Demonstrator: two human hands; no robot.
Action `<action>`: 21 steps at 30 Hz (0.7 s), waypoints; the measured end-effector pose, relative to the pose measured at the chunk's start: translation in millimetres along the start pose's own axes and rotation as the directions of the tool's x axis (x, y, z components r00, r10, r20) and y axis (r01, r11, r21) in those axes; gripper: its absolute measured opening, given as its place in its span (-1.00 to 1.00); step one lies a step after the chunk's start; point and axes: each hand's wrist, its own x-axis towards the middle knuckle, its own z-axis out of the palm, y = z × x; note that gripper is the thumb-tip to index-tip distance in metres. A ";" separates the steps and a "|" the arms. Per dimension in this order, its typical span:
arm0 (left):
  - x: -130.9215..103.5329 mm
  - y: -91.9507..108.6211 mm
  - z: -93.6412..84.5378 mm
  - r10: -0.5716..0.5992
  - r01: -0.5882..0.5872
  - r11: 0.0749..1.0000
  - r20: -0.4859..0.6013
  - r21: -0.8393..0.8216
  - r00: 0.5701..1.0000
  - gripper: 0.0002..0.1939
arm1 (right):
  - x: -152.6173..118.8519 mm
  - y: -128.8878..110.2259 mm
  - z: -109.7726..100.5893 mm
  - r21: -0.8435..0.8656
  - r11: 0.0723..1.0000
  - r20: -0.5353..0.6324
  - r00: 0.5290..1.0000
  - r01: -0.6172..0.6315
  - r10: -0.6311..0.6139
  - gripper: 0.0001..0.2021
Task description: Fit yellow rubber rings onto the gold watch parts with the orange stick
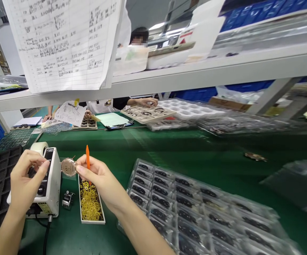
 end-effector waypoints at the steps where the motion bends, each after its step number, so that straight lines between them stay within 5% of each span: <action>1: -1.2 0.8 2.1 0.067 -0.066 0.997 0.005 -0.034 0.998 -0.94 | -0.2 0.5 1.5 0.018 1.000 0.015 1.000 -0.005 0.004 -0.62; 4: -5.4 0.9 13.5 0.173 -0.156 0.978 0.117 -0.141 0.978 -0.82 | -2.3 2.2 7.9 0.095 0.995 0.057 0.998 -0.035 0.030 -0.61; 9: -7.6 -5.3 25.7 0.163 -0.102 0.961 0.228 -0.257 0.960 -0.72 | -6.5 5.3 18.2 0.254 0.956 0.058 0.989 -0.147 0.137 -0.60; 14: -5.7 -3.3 23.8 0.078 0.028 0.942 0.299 -0.334 0.951 -0.76 | -5.5 9.9 21.6 0.297 0.931 0.081 0.977 -0.213 0.198 -0.62; 21: -0.3 -0.9 12.8 0.062 0.224 0.845 0.506 -0.485 0.860 -0.63 | -7.2 14.5 30.5 0.355 0.914 0.088 0.981 -0.194 0.174 -0.60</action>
